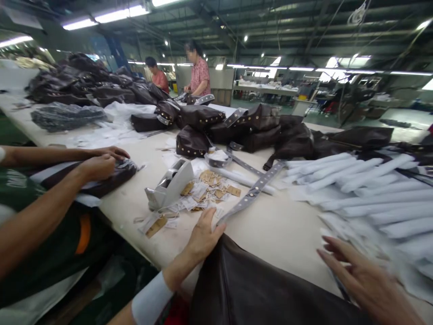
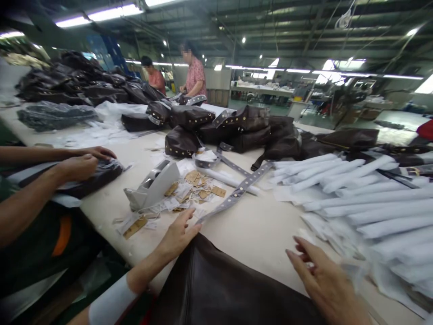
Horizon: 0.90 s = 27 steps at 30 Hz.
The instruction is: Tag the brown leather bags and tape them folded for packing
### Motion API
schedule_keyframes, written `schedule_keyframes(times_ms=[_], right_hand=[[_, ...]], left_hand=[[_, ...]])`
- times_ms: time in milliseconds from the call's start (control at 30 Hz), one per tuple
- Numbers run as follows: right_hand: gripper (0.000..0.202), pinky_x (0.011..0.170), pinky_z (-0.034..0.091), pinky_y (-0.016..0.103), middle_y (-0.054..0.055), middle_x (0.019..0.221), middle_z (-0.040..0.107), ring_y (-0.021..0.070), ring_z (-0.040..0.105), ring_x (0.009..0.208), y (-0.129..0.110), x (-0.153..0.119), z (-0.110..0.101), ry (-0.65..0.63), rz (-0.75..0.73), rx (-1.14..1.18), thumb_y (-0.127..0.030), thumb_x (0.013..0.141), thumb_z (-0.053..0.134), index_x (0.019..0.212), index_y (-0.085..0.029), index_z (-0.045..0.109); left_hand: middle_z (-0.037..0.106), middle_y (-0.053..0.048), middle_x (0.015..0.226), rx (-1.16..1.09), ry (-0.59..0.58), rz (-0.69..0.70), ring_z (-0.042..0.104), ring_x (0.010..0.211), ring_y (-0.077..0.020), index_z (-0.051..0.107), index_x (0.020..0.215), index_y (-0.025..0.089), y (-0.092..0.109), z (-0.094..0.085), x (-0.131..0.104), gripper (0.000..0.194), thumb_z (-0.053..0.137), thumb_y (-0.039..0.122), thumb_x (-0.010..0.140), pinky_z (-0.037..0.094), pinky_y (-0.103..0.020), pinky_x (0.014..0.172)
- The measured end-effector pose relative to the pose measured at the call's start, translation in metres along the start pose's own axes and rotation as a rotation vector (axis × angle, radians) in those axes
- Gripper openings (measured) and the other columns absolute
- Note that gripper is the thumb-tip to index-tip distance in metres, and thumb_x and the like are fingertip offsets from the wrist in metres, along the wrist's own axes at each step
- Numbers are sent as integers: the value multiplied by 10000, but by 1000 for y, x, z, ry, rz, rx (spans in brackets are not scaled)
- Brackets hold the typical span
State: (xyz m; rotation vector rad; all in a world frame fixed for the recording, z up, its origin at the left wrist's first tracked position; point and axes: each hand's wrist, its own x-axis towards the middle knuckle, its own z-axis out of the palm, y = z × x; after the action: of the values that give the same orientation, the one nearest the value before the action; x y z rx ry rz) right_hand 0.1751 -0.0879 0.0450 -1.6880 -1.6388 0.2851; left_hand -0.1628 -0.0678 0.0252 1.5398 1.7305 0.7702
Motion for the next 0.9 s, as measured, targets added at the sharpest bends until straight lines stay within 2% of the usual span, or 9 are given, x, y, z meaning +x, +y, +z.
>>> schedule_keyframes(times_ms=[100,200,233,300,467,567,667,800,900], right_hand=[[403,531,505,309,55,814,700,201,633,615,-34,15,39,-292,-102,30,-564,689,583,911,-246,693],[336,645,503,339,52,840,695,204,635,663,-49,33,72,-437,-144,13,-477,733,530,909,-237,688],[314,672,496,349,51,829,690,208,631,674,-50,40,81,-454,-121,30,-457,717,539,880,-235,689],[252,708,484,354,48,799,680,215,622,705,-52,52,98,-474,-14,112,-411,658,587,807,-234,685],[194,526,464,285,26,620,629,180,598,570,-60,71,137,-575,316,285,-397,672,608,693,-205,625],[306,414,414,233,45,608,619,143,572,468,-69,76,154,-564,541,372,-462,764,543,664,-173,556],[326,387,398,205,62,591,619,136,578,445,-76,83,165,-514,722,480,-451,803,531,682,-149,544],[235,376,417,212,40,521,594,151,580,430,-78,97,175,-415,842,632,-343,793,568,670,-143,550],[127,468,498,243,28,529,605,142,592,473,-75,113,179,-331,849,783,-213,771,547,656,-161,536]], left_hand=[[549,-152,1207,108,-82,-44,527,1085,-254,497,1231,95,7,2,25,472,519,276,796,403,-356,948],[631,-78,844,96,-174,-90,572,897,-247,631,902,127,8,4,41,215,558,214,719,426,-330,838],[605,-51,739,62,-192,-108,571,837,-233,624,785,137,7,5,44,134,553,224,713,434,-306,783],[522,-15,615,-29,-229,-149,546,705,-188,568,654,148,2,3,46,214,503,324,759,427,-256,654],[463,7,609,-233,-297,-253,455,539,-117,532,734,146,-6,-3,47,426,275,465,849,377,-211,511],[516,-15,665,-199,-301,-202,492,612,-146,553,742,144,-5,0,50,372,388,469,811,384,-233,557],[608,-56,816,58,-365,-72,557,786,-210,603,852,143,1,6,53,253,536,368,757,404,-273,687],[646,-73,936,285,-412,-8,585,910,-208,611,971,165,10,10,49,297,360,117,820,407,-284,795],[649,-87,991,292,-442,31,596,934,-220,595,1086,172,12,7,44,391,299,91,842,423,-315,826]])
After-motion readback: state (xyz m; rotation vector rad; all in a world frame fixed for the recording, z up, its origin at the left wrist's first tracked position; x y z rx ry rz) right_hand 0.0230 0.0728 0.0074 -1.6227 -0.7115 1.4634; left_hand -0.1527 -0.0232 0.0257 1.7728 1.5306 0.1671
